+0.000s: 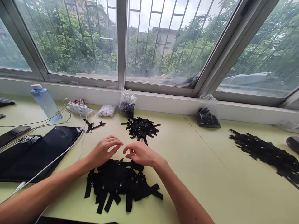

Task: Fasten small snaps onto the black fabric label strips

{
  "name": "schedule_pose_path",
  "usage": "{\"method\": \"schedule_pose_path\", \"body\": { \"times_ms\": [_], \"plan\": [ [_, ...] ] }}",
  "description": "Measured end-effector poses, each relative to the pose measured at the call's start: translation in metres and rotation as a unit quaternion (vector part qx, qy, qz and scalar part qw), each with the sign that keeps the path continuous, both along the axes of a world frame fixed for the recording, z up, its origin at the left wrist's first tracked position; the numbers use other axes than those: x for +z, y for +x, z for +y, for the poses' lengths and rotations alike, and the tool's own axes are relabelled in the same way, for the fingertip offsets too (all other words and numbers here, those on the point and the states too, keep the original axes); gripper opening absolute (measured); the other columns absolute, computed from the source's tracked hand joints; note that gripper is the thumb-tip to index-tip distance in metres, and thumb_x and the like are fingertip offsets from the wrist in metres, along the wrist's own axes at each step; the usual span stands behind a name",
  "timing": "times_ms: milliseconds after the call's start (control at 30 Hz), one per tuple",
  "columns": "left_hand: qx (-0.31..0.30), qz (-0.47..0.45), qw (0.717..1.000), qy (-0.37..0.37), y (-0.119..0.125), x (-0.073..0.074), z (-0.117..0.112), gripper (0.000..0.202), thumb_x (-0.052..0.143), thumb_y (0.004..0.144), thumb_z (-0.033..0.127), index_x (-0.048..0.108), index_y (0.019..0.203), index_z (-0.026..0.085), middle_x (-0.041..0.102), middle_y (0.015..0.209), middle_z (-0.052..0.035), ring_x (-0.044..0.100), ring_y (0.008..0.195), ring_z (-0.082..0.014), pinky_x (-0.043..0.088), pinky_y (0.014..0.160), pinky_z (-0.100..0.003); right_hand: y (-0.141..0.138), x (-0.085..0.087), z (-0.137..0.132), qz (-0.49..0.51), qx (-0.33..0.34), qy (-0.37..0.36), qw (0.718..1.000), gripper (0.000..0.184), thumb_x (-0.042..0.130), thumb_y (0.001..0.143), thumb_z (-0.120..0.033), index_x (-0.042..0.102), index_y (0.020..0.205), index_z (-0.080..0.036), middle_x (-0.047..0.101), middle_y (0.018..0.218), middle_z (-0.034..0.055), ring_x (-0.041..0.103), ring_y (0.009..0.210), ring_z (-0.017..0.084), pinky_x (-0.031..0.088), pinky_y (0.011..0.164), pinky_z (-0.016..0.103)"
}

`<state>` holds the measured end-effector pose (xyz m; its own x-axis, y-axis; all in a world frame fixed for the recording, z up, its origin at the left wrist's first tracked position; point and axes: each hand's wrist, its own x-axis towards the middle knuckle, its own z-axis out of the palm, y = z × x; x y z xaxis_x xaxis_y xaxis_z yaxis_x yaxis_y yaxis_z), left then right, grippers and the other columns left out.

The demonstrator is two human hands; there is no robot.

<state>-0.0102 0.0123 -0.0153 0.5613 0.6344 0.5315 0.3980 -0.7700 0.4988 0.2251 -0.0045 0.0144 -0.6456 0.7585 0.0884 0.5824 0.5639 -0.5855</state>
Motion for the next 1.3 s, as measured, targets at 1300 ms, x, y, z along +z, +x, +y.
{"method": "schedule_pose_path", "body": {
  "times_ms": [1300],
  "plan": [
    [0.048,-0.17,0.971,-0.158,0.001,0.0,0.004,0.02,0.058,0.096,0.035,0.069,0.097,0.019,0.073,0.091,-0.0033,0.068,0.084,-0.0175,0.056,0.082,-0.034,-0.037,-0.028,-0.004,0.113,-0.154,0.345,0.919,0.013,0.052,0.098,-0.019,0.061,0.106,-0.023,0.067,0.1,0.0071,0.063,0.087,0.021,0.051,0.078,0.035]
  ]
}}
